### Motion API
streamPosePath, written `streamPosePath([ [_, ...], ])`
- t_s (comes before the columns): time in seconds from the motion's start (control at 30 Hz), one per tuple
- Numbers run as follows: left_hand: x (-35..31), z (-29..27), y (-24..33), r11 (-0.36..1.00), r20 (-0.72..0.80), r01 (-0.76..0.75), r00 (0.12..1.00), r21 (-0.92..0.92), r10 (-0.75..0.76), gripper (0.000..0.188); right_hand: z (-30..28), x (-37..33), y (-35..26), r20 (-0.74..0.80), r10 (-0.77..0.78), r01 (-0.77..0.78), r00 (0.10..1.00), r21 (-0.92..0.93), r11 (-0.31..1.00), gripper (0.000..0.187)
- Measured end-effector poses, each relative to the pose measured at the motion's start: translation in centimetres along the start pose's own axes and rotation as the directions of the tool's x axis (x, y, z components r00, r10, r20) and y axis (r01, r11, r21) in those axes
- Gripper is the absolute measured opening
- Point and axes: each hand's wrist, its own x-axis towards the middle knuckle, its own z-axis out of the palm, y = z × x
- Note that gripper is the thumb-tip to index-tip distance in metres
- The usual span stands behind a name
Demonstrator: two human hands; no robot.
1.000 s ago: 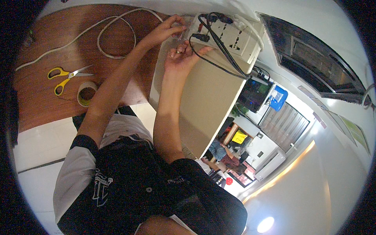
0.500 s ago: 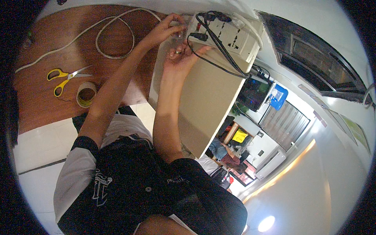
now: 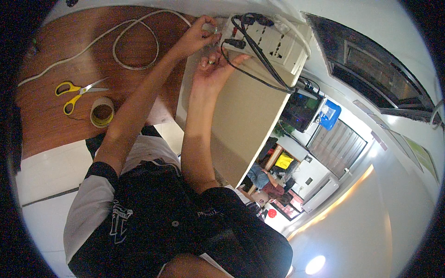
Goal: The person secures a power strip and cables to a desk using clear tape. They repeatedly pull tape from a roll, cut it with scissors, and wrap it around the power strip and cables to hold them in place.
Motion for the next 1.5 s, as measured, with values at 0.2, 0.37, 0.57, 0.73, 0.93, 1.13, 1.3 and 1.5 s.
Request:
streamPosePath([
  [0.2,-0.1,-0.2,-0.1,0.955,-0.021,-0.070,0.997,0.287,0.080,0.050,0.0,0.0,-0.1,0.058,0.001,0.000,0.998,-0.006,1.000,0.085],
  [0.37,0.0,0.0,0.3,0.961,-0.042,-0.054,0.997,0.270,0.068,0.057,-0.6,0.5,-0.1,0.067,0.009,-0.010,0.998,0.002,1.000,0.086],
  [0.57,0.3,-0.5,0.8,0.886,-0.009,-0.083,0.995,0.456,0.098,0.060,-0.5,0.6,0.0,0.052,-0.010,0.010,0.999,0.013,1.000,0.086],
  [0.73,0.1,-0.4,-0.5,0.923,-0.104,-0.044,0.990,0.382,0.091,0.073,-0.4,0.5,0.2,0.070,-0.008,0.007,0.998,0.011,1.000,0.086],
  [0.93,-1.7,0.1,-2.0,0.993,-0.210,0.084,0.976,0.079,-0.065,0.081,0.1,0.0,-0.2,0.014,-0.005,0.005,1.000,0.026,1.000,0.087],
  [1.13,-3.8,0.4,-2.5,0.951,-0.331,0.243,0.928,0.192,-0.170,0.062,-0.1,0.1,-0.3,0.081,-0.004,0.003,0.997,0.012,1.000,0.086],
  [1.3,-5.6,0.9,-0.3,0.930,-0.322,0.246,0.934,0.274,-0.152,0.037,-0.1,-0.2,-0.4,0.056,0.027,-0.029,0.998,0.027,0.999,0.086],
  [1.5,-5.7,1.5,0.4,0.985,-0.417,0.164,0.900,0.059,-0.125,0.033,0.3,-0.7,-0.3,0.049,0.003,-0.004,0.999,0.027,1.000,0.086],
])
